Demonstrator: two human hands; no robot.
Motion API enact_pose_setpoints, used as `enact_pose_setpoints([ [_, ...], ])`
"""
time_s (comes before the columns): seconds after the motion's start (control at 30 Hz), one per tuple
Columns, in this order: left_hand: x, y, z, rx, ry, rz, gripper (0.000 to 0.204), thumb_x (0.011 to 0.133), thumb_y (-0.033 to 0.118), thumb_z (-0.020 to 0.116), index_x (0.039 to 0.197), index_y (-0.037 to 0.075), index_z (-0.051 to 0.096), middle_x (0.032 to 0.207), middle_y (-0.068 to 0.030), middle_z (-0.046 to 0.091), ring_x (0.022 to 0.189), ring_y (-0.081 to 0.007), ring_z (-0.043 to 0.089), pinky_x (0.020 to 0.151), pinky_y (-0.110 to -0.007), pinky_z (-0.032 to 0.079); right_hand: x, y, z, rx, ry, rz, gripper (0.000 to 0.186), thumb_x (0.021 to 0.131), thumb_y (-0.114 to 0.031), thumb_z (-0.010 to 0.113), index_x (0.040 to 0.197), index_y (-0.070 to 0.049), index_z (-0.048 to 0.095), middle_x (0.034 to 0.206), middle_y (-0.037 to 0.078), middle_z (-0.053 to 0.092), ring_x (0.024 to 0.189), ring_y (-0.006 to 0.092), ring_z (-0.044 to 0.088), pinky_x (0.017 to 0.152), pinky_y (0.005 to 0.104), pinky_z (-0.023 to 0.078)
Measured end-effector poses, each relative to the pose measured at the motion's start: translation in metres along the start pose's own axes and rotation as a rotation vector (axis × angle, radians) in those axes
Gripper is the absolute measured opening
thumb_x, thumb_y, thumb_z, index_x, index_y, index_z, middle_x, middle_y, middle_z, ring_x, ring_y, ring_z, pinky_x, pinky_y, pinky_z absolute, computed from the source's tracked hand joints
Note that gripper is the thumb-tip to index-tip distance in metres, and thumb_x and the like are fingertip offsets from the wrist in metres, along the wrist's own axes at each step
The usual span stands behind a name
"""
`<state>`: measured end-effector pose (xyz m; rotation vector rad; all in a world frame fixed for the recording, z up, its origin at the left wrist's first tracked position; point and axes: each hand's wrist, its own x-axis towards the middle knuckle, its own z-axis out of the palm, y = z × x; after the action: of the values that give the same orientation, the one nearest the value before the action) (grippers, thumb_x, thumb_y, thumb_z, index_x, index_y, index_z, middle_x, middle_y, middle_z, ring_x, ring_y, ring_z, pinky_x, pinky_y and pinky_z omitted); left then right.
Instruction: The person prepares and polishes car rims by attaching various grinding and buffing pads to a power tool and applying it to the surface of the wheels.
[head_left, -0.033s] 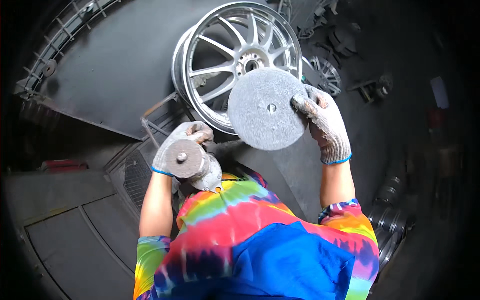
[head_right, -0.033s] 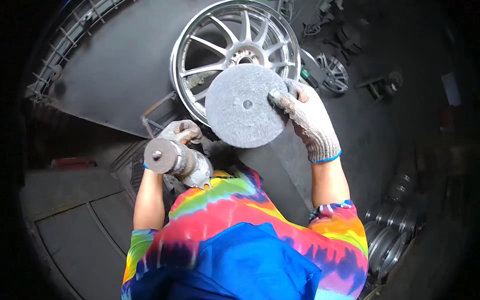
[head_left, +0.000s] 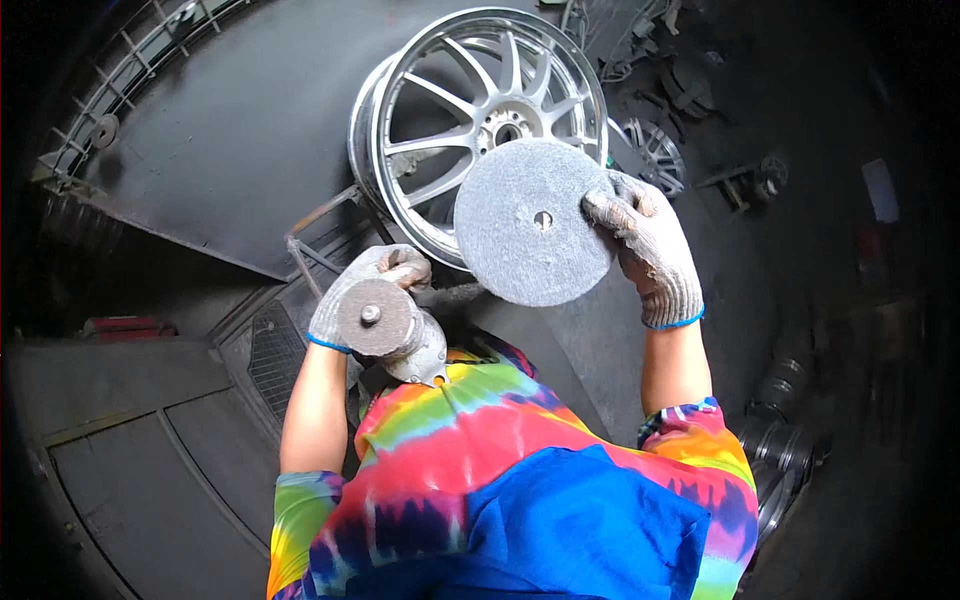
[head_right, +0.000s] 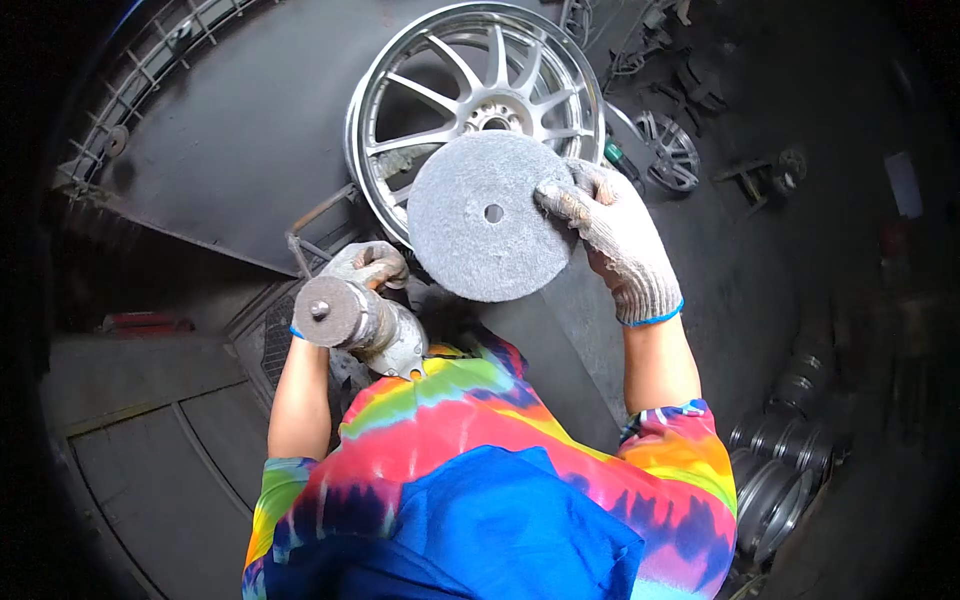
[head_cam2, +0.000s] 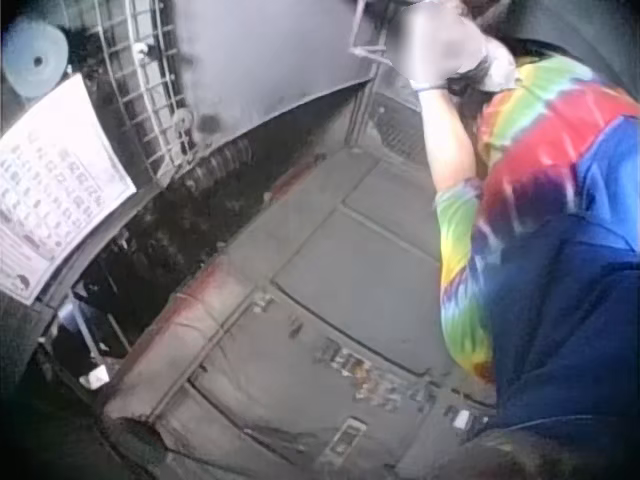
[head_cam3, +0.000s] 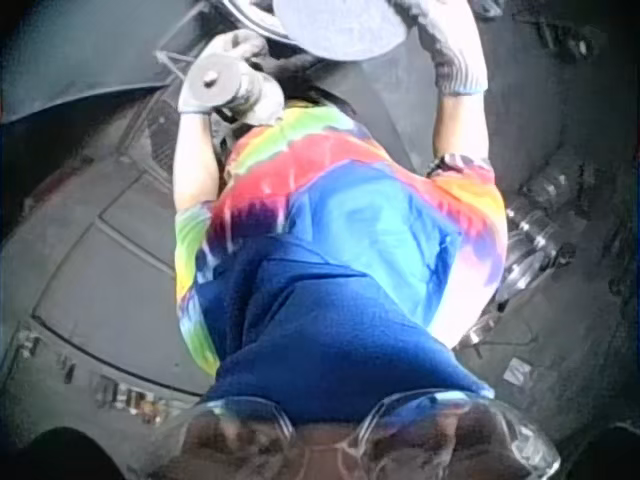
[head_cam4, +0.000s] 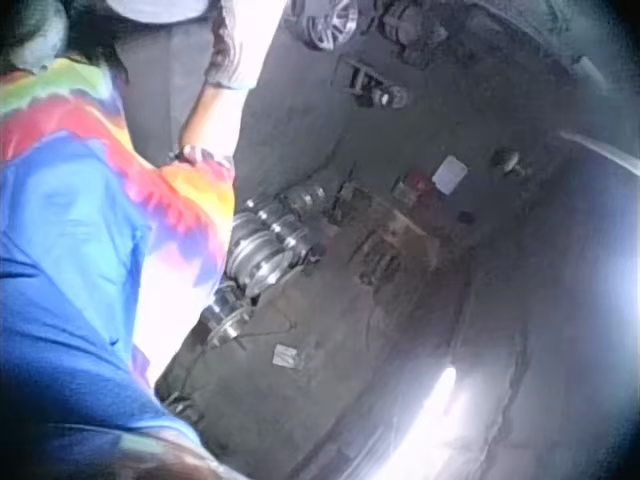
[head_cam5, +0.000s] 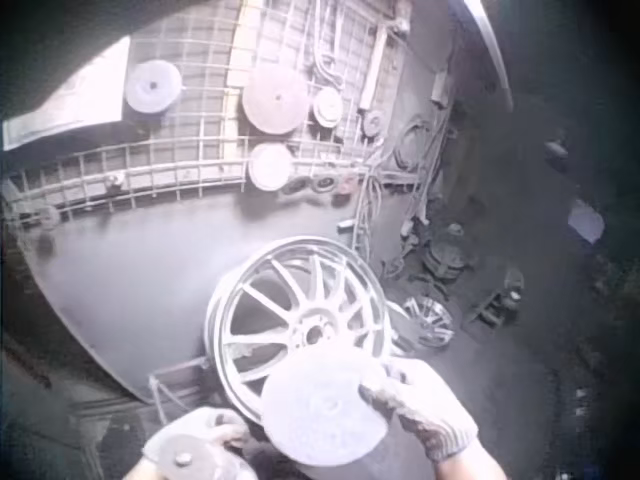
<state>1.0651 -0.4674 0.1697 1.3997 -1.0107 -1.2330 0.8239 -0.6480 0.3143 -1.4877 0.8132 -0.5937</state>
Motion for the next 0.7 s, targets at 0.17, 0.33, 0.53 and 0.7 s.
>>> enact_pose_setpoints([
  [0.17, -0.009, -0.005, -0.010, 0.071, -0.007, 0.083, 0.021, 0.084, 0.022, 0.060, 0.081, 0.001, 0.063, 0.071, 0.0004, 0.058, 0.069, -0.0088, 0.052, 0.064, -0.027, 0.045, 0.003, -0.038, 0.021, -0.226, -0.025, -0.110, 0.035, 0.079, -0.012, 0.071, 0.110, 0.002, 0.063, 0.097, 0.003, 0.064, 0.085, 0.0101, 0.059, 0.080, 0.0251, 0.047],
  [0.33, -0.001, -0.023, -0.009, -0.166, -0.040, -0.053, 0.025, 0.086, 0.021, 0.059, 0.100, 0.001, 0.066, 0.092, -0.0025, 0.067, 0.083, -0.0127, 0.062, 0.078, -0.029, 0.050, -0.024, -0.070, 0.057, -0.633, -0.082, -0.949, 0.034, 0.067, -0.003, 0.068, 0.102, -0.001, 0.068, 0.091, 0.010, 0.067, 0.086, 0.0229, 0.064, 0.081, 0.0337, 0.049],
  [0.53, 0.002, -0.019, -0.016, -0.337, 0.088, 0.041, 0.025, 0.087, 0.021, 0.059, 0.101, 0.001, 0.066, 0.093, -0.0028, 0.067, 0.083, -0.0129, 0.061, 0.078, -0.029, 0.050, -0.020, -0.048, 0.099, -0.792, -0.511, -1.525, 0.037, 0.062, -0.019, 0.070, 0.097, -0.010, 0.067, 0.100, 0.012, 0.064, 0.087, 0.0290, 0.063, 0.071, 0.0409, 0.054],
  [0.7, -0.006, -0.019, -0.013, -0.331, 0.087, 0.045, 0.025, 0.087, 0.021, 0.059, 0.101, 0.001, 0.065, 0.093, -0.0030, 0.067, 0.084, -0.0130, 0.061, 0.079, -0.029, 0.050, -0.027, -0.032, 0.103, -0.811, -0.590, -1.433, 0.035, 0.063, -0.021, 0.071, 0.097, -0.014, 0.067, 0.098, 0.009, 0.065, 0.085, 0.0278, 0.062, 0.068, 0.0403, 0.054],
])
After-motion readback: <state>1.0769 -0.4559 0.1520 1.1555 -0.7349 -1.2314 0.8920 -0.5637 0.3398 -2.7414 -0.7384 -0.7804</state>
